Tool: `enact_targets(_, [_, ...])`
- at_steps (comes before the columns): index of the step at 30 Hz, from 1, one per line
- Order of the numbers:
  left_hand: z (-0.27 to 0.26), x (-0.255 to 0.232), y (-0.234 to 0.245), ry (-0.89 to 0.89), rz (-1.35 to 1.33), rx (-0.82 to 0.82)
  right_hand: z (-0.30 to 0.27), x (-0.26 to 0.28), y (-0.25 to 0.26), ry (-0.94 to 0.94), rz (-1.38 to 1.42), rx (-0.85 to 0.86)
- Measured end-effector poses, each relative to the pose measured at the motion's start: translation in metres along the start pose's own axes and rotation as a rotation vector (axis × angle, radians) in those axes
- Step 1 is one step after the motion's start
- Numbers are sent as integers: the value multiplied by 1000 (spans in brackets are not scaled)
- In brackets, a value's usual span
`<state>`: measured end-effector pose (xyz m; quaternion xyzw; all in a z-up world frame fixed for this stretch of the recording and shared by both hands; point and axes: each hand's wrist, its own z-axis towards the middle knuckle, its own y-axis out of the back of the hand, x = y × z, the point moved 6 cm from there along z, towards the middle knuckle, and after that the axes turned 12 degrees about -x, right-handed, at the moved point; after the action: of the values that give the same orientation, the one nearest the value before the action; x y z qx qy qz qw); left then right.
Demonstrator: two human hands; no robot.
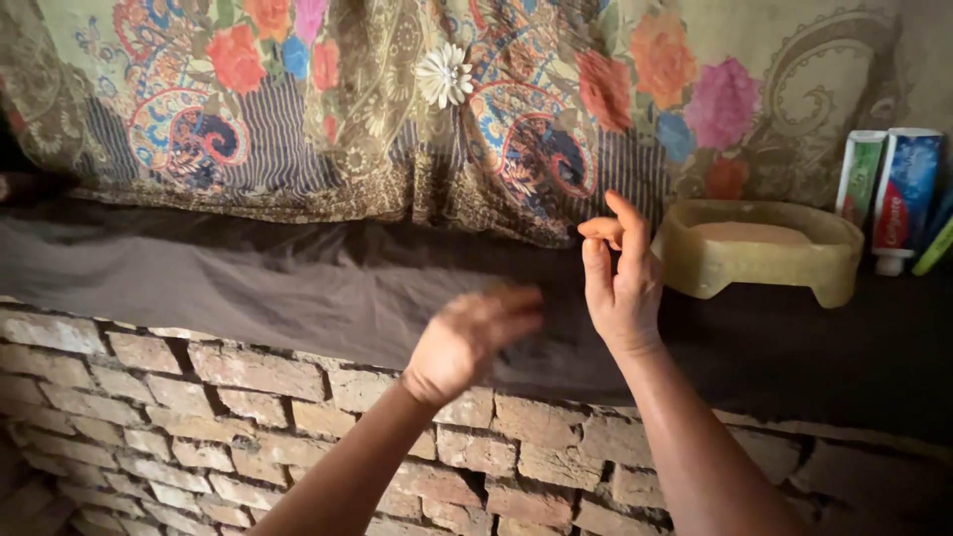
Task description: The recorder is wiping down a ledge against a brick wall and organizing toiletries such as toothpaste and brushes.
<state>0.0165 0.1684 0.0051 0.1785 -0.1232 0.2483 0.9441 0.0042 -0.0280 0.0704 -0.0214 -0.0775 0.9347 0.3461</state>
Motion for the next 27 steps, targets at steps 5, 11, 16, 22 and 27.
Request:
enact_targets(5, [21,-6,11,44,245,-93,-2,-1,-1,-39,21,5])
enact_targets(11, [-35,-26,-38,-84,261,317,-3,-3,-1,-32,21,5])
enact_targets(16, [-69,-49,-52,-207,72,568,-2,-3,-3,-44,18,7])
enact_targets(22, [3,-32,-12,-264,154,11,-3,-3,-3,-72,7,11])
enact_targets(27, [-39,-19,-47,-171,211,190,-3,-5,-3,-70,17,14])
